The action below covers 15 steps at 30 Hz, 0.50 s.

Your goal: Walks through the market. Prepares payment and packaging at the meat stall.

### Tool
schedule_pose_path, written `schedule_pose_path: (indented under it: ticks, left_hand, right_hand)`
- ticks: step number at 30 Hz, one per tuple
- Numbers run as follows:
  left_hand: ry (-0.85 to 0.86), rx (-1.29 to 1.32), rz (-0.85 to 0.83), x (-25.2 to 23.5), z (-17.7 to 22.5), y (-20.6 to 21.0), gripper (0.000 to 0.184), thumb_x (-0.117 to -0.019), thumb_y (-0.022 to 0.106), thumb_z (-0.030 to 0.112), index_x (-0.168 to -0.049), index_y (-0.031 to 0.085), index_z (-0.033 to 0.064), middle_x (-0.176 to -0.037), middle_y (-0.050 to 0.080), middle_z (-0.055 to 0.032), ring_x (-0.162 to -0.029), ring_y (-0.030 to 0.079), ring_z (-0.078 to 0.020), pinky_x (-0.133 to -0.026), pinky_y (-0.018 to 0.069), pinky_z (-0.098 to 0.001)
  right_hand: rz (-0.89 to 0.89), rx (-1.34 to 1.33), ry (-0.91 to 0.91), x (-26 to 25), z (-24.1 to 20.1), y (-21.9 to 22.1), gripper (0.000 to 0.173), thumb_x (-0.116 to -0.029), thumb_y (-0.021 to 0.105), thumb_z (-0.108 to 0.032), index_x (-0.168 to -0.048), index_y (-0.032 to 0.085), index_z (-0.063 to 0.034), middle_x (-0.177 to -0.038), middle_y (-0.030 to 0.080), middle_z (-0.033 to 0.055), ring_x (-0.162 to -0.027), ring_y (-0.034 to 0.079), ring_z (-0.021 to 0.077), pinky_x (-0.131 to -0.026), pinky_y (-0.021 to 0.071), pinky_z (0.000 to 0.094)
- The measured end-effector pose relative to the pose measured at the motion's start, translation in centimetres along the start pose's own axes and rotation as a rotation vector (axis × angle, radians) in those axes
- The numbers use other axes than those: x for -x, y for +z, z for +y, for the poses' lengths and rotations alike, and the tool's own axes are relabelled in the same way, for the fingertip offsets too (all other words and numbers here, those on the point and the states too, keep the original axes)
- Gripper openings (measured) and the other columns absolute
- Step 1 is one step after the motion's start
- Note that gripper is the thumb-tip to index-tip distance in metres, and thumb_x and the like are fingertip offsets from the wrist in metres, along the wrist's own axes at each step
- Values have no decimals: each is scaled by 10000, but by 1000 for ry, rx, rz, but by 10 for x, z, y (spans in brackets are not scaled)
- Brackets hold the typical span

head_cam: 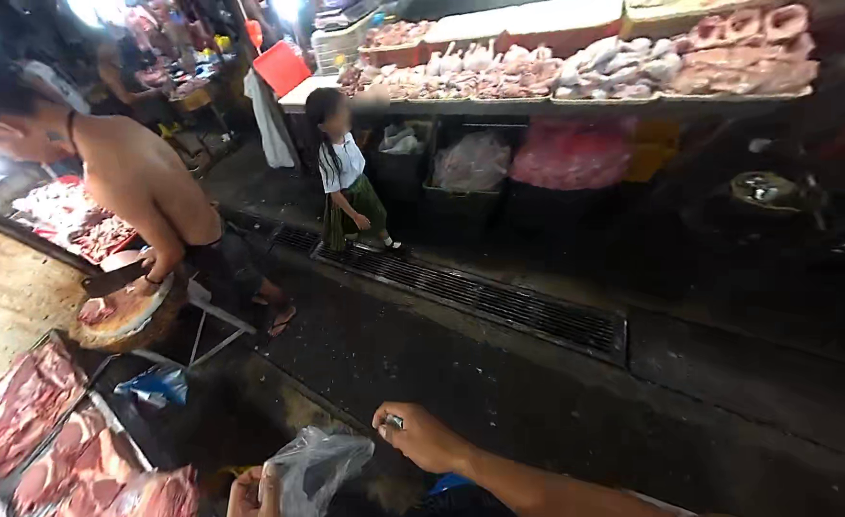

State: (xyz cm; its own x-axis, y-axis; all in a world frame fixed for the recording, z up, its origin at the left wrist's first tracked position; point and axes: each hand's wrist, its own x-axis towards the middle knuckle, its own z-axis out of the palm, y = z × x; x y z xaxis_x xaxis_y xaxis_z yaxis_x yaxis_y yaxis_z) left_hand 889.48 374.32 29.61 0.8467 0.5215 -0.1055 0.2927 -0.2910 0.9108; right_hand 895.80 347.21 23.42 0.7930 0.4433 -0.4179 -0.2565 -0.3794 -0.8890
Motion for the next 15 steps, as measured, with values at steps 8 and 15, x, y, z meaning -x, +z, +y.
schedule_pose_path:
  ticks: [8,15]
  left_hand:
    - [489,-360,-619,-3,75,76,319,-1054,547,313,-1034,785,102,-788,741,11,-697,695,-69,-695,607,-327]
    - [875,-289,-719,7,57,88,484,-1076,465,330,-1176,725,-65,-896,767,-119,-785,730,-94,-780,605,-267]
  right_hand:
    - [-280,-554,21,11,-50,8,306,-1006,463,-148,-1296,552,-110,-828,623,67,-600,579,160,-536,506,352]
    - [375,-1594,-317,-23,-77,-23,247,-1089,360,-197,-1150,582,-109,-834,664,42,-704,653,136,-650,579,315]
